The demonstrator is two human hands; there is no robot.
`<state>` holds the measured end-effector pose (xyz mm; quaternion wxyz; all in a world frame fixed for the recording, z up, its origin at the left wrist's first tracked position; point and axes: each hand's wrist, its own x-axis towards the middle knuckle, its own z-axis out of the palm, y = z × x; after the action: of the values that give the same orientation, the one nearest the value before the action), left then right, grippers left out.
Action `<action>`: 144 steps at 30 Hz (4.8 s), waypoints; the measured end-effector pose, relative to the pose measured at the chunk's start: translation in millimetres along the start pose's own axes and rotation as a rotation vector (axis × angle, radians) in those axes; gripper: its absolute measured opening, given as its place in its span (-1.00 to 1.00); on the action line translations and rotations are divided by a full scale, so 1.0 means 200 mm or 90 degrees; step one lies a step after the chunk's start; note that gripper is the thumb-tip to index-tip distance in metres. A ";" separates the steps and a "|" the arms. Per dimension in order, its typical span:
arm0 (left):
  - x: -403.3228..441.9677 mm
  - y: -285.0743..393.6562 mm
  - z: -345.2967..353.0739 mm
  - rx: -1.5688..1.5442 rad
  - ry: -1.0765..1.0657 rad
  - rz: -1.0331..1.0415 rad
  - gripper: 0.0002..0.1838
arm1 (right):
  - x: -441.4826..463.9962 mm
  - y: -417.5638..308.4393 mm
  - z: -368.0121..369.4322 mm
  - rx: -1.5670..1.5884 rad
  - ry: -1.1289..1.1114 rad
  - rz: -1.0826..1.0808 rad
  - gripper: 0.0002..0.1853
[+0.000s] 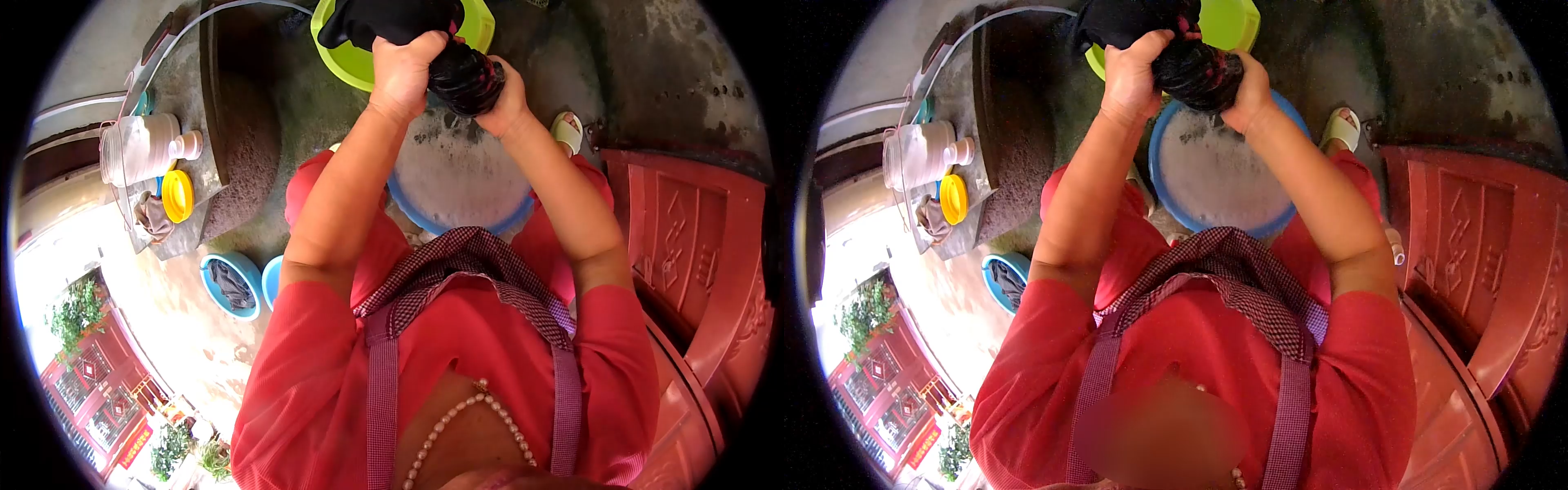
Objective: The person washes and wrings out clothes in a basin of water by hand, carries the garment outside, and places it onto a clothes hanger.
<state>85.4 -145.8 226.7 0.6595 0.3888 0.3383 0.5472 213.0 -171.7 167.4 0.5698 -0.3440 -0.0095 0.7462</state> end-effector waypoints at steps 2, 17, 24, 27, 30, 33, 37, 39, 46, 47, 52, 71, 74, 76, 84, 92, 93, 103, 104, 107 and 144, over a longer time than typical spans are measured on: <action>0.00 0.00 0.00 0.004 -0.015 0.004 -0.77 | -0.01 0.01 -0.02 0.019 -0.004 0.026 -0.62; 0.01 -0.07 -0.04 0.017 -0.053 -0.014 -0.76 | -0.01 0.04 -0.10 0.038 -0.045 0.032 -0.63; 0.06 -0.08 -0.08 -0.076 -0.056 -0.068 -0.75 | -0.06 0.05 -0.05 0.011 0.078 -0.100 -0.68; 0.10 0.01 -0.09 -0.231 -0.042 -0.133 -0.73 | -0.08 -0.03 -0.11 0.036 -0.118 -0.127 -0.69; 0.08 0.12 -0.09 -0.370 -0.070 -0.178 -0.69 | -0.22 -0.19 0.03 -0.049 -0.110 -0.010 -0.51; 0.02 0.16 -0.03 -0.486 -0.111 -0.322 -0.62 | 0.08 -0.03 -0.10 0.063 -0.367 0.015 -0.26; -0.05 0.07 0.08 -0.536 -0.142 -0.404 -0.62 | 0.57 0.01 -0.43 -0.030 -0.502 -0.107 -0.24; -0.08 -0.03 0.08 -0.466 -0.146 -0.413 -0.62 | 0.31 -0.19 -0.24 0.070 -0.616 -0.033 -0.29; -0.14 -0.12 0.04 -0.313 -0.174 -0.535 -0.50 | 0.11 -0.35 0.10 -0.017 -0.162 -0.155 -0.50; -0.12 -0.12 0.00 -0.271 -0.185 -0.516 -0.48 | 0.09 -0.36 0.17 -0.132 -0.082 -0.165 -0.53; -0.02 -0.15 -0.09 -0.054 -0.229 -0.394 -0.45 | 0.50 -0.42 0.05 -0.779 -0.025 -0.397 -0.32; 0.13 -0.36 -0.38 0.042 0.152 -0.261 0.07 | 0.55 0.09 0.65 -1.609 -0.003 -0.407 -0.30; 0.10 -0.28 -0.41 0.020 0.197 -0.232 0.33 | 0.58 0.10 0.65 -1.611 0.038 -0.326 -0.25; 0.02 -0.17 -0.44 -0.044 0.152 -0.207 0.42 | 0.60 0.11 0.65 -1.625 0.053 -0.217 -0.21; -0.05 0.08 -0.49 -0.327 0.032 -0.250 0.08 | 0.41 0.02 0.91 -1.115 -0.176 0.092 0.04; -0.04 0.39 -0.52 -0.649 -0.118 -0.306 -0.50 | 0.46 -0.06 0.52 -0.366 -0.194 -0.279 -0.22; -0.01 0.39 -0.53 -0.718 -0.180 -0.280 -0.47 | 0.48 0.06 0.42 -0.313 -0.144 -0.347 -0.22; -0.04 0.24 -0.51 -0.827 -0.214 -0.254 -0.41 | 0.56 0.24 0.81 -0.008 -0.561 -0.182 -0.25; -0.05 0.24 -0.52 -0.804 -0.199 -0.242 -0.42 | 0.53 0.21 0.87 -0.027 -0.586 -0.180 -0.25; -0.10 0.32 -0.50 -0.789 -0.214 -0.251 -0.44 | 0.51 0.06 0.89 -0.143 -0.670 -0.072 -0.29; 0.16 -0.42 -0.27 -0.641 0.203 -0.172 -0.19 | 0.58 0.45 1.01 -1.943 -0.049 -0.090 -0.76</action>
<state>83.0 -115.3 127.0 0.7689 -0.1098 0.1773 0.6043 17.5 -27.6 227.1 -0.2847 -0.5641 -0.7751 0.0044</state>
